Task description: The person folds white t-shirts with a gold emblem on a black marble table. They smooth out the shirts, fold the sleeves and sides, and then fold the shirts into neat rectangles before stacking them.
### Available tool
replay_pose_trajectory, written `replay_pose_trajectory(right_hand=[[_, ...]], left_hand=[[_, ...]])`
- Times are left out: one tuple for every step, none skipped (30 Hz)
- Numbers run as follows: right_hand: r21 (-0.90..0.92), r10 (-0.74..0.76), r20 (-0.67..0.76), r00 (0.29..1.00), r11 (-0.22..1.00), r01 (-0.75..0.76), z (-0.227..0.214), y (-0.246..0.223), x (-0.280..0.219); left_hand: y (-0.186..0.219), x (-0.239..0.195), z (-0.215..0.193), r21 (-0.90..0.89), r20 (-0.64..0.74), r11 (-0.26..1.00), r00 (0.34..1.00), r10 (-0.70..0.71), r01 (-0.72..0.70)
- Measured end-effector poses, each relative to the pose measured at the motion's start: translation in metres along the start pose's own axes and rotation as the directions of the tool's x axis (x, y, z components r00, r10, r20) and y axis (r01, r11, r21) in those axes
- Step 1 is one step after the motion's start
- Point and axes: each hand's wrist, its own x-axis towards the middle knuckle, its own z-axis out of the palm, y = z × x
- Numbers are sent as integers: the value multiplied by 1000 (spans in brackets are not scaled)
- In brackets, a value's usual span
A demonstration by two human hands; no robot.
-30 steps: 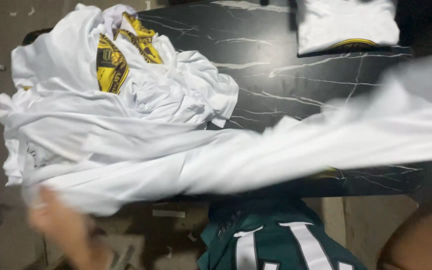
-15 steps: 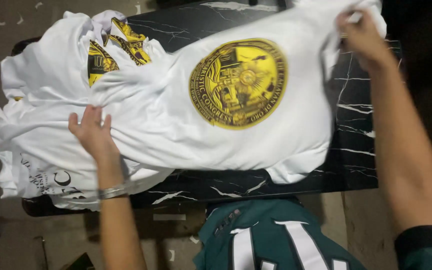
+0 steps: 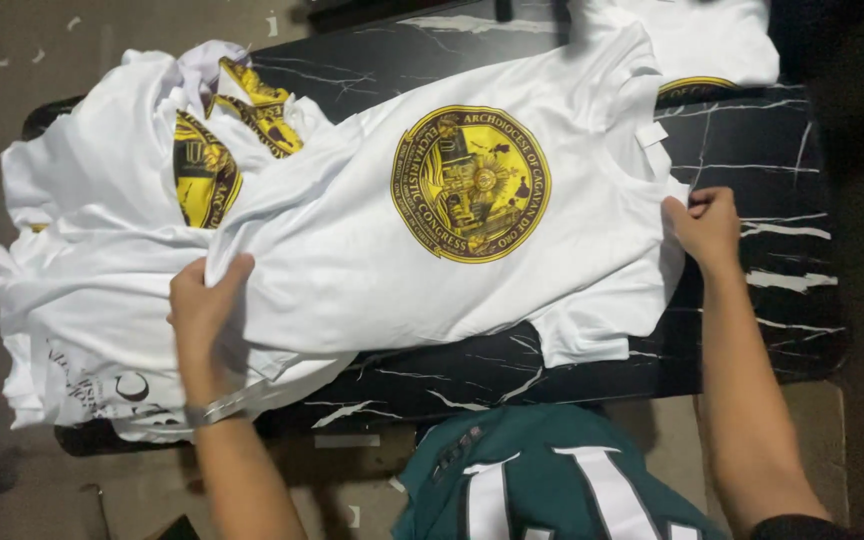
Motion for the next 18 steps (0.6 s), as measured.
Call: replay_pose_trajectory(right_hand=[[-11,7,-8,1000,1000,-7,1,-8,-2],[-11,13,-11,1000,1000,-13,3,1,1],[156,50,38,998,986,-55,6,9,5],[316,78,93,993,943,-104,10,16,8],[317,76,95,993,943,-103,0,6,7],[392,122,143,982,904,-169,-11,-4,5],[460,161,192,968,857,-233,-22,-15,5],[461,158,192,969,857,-231,-31,-19,6],[530,137,221,965,814,-237,-40,-23,5],[595,113,249,962,765,-244,-48,-27,5],[594,112,250,962,767,-244,-61,-46,1],[586,173,229,958,761,-277,-73,-66,-2],[580,231,206,951,754,-309,-85,-86,-5],[579,228,207,951,756,-307,-92,-89,-2],[633,228,197,953,713,-301,-99,-92,0],[684,229,187,955,668,-294,-107,-96,2],[685,226,186,956,668,-291,-112,-88,9],[717,119,157,980,669,-196,-117,-80,15]], left_hand=[[-11,6,-5,-321,206,945,979,5,63],[-16,10,-10,-318,210,946,978,9,60],[-22,14,-17,-411,229,909,973,29,70],[-28,18,-24,-499,246,863,968,51,81],[-22,12,-31,-499,243,863,969,49,81],[-17,6,-38,-560,276,819,960,46,122],[-11,1,-44,-619,308,769,950,46,164],[-18,4,-45,-620,306,768,951,46,163],[-26,6,-45,-666,313,728,947,71,165],[-34,8,-46,-709,318,685,943,96,169],[-33,6,-45,-710,317,684,944,95,170],[-31,5,-45,-764,303,625,944,131,159],[-29,3,-45,-814,285,561,944,165,148],[-50,15,-42,-816,283,559,945,165,147],[-70,27,-40,-852,251,512,943,218,108],[-91,39,-38,-885,214,461,939,269,70],[-75,30,-42,-886,211,459,940,270,67],[-59,21,-45,-882,156,471,962,223,34]])
